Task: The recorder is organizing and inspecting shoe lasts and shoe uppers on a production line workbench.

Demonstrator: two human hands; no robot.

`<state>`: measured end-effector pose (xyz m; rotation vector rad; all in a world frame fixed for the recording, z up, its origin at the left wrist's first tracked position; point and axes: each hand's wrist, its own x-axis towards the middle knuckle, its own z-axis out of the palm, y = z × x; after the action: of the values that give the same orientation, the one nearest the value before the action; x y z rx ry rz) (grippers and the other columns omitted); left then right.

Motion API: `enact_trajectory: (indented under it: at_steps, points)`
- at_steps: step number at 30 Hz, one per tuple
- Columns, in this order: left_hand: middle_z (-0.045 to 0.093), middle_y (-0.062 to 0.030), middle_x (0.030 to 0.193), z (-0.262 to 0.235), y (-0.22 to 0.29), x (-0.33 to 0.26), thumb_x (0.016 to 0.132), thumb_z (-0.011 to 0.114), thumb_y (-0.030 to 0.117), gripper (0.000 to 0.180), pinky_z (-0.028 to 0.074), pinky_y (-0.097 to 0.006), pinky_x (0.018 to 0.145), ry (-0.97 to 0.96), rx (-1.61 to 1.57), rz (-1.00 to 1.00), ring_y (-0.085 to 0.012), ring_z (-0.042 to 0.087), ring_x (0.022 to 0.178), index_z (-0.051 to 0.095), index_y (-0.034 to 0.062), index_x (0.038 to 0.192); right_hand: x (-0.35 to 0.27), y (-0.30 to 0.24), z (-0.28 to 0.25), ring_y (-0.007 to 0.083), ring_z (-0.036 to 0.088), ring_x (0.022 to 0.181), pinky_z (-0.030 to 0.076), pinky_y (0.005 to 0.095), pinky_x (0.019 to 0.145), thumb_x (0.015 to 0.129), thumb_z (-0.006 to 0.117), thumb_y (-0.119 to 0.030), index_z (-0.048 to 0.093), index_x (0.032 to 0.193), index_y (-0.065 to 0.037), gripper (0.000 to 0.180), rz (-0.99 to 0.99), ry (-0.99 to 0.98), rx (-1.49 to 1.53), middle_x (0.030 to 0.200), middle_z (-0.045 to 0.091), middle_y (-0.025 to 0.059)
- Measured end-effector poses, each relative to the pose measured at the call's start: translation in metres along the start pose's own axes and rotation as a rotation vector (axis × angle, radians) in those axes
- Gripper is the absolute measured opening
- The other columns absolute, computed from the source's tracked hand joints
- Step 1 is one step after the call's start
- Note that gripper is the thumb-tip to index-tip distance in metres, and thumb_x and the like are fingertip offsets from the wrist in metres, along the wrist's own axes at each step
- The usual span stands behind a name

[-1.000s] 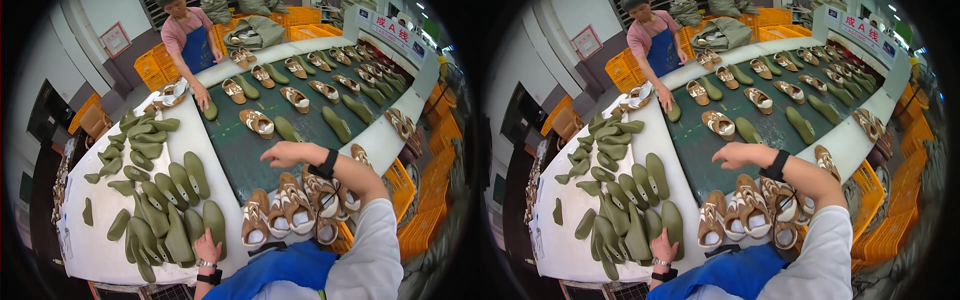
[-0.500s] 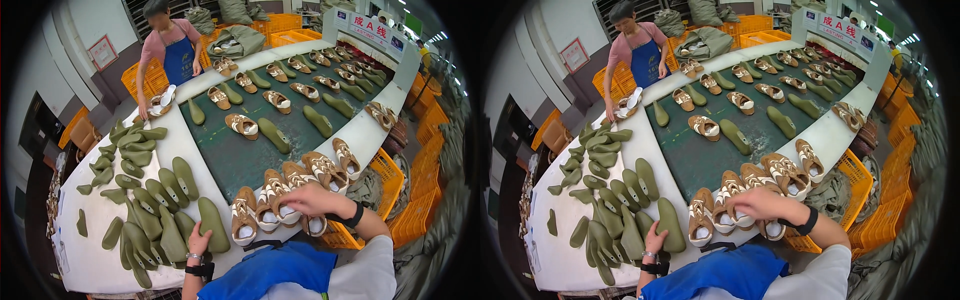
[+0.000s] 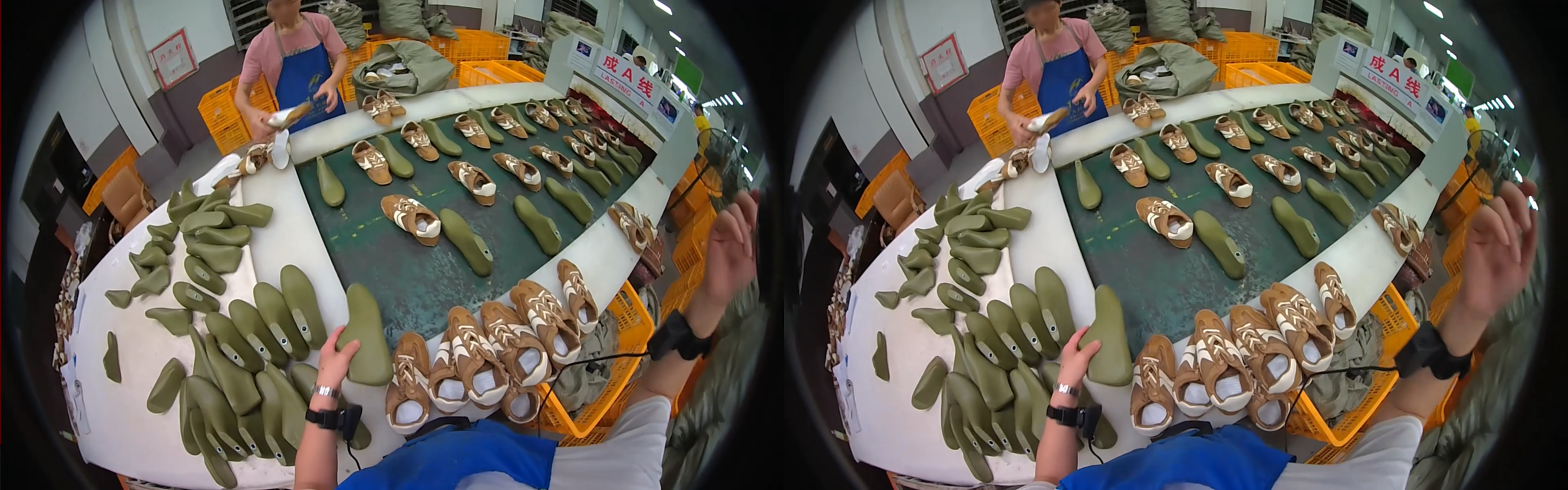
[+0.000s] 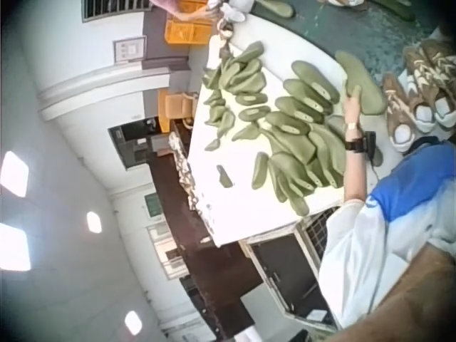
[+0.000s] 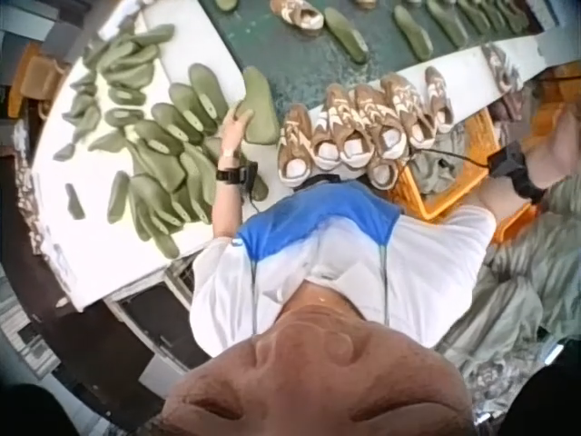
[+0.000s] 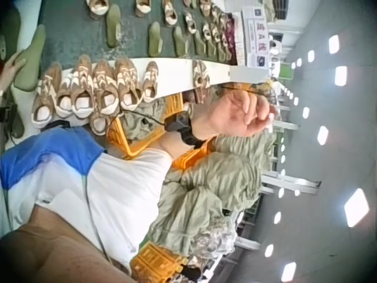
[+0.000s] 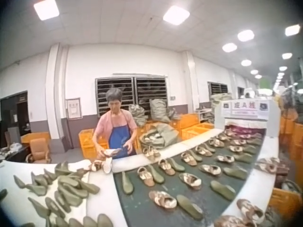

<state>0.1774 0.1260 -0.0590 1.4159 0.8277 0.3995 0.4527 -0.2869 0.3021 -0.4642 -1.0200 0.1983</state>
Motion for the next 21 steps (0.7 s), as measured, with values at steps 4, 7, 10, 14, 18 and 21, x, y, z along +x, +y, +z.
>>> enact_trajectory:
  at_steps: [4,7,10,14,18,21]
  points:
    - [0.061,-0.0214,0.101,0.026,0.010,0.077,0.071,0.064,0.031,0.059,0.047,-0.034,0.081,0.040,0.474,0.109,-0.0284,0.060,0.093,0.047,0.0058,0.122,-0.024,0.029,-0.019,0.0069,0.040,0.054,0.036,0.0215,0.054,0.092,0.040,-0.015,0.041,0.106,0.000,0.020,0.126,0.141,-0.464,0.073,0.040,0.0017]
    - [0.060,-0.0245,0.099,0.032,0.027,0.123,0.070,0.060,0.037,0.060,0.046,-0.039,0.082,0.087,0.790,0.111,-0.0352,0.058,0.093,0.048,0.0104,0.122,-0.065,0.104,-0.018,0.0091,0.052,0.057,0.044,0.0200,0.053,0.083,0.057,-0.015,0.053,0.086,-0.003,0.013,0.658,0.183,-1.207,0.066,0.052,0.0018]
    - [0.062,-0.0218,0.094,0.052,0.027,0.163,0.073,0.058,0.036,0.055,0.048,-0.041,0.078,0.067,0.992,0.058,-0.0361,0.059,0.088,0.048,0.0112,0.121,-0.123,0.135,-0.025,0.0113,0.059,0.075,0.049,0.0238,0.068,0.082,0.055,-0.004,0.057,0.103,-0.002,0.021,1.309,-0.038,-0.971,0.084,0.063,0.0057]
    - [0.063,-0.0211,0.086,0.073,-0.016,0.201,0.075,0.053,0.032,0.061,0.049,-0.044,0.073,-0.077,1.208,0.072,-0.0354,0.062,0.079,0.036,0.0128,0.130,-0.184,0.176,-0.017,0.0180,0.061,0.074,0.049,0.0282,0.068,0.082,0.059,-0.015,0.055,0.112,-0.007,0.031,1.582,-0.457,-1.048,0.086,0.064,0.0069]
    - [0.062,-0.0228,0.087,0.080,-0.013,0.201,0.076,0.051,0.032,0.062,0.049,-0.044,0.074,-0.065,1.120,0.049,-0.0362,0.061,0.080,0.033,0.0116,0.132,-0.232,0.198,-0.019,0.0258,0.061,0.073,0.049,0.0321,0.066,0.079,0.060,-0.019,0.055,0.111,-0.009,0.034,1.518,-0.516,-1.088,0.084,0.062,0.0105]
    - [0.062,-0.0238,0.089,0.070,-0.020,0.200,0.076,0.053,0.033,0.066,0.048,-0.044,0.076,-0.069,1.075,0.085,-0.0378,0.060,0.083,0.030,0.0113,0.133,-0.245,0.208,-0.011,0.0313,0.059,0.070,0.048,0.0380,0.061,0.077,0.060,-0.019,0.057,0.106,-0.011,0.030,1.322,-0.531,-1.324,0.079,0.058,0.0113]
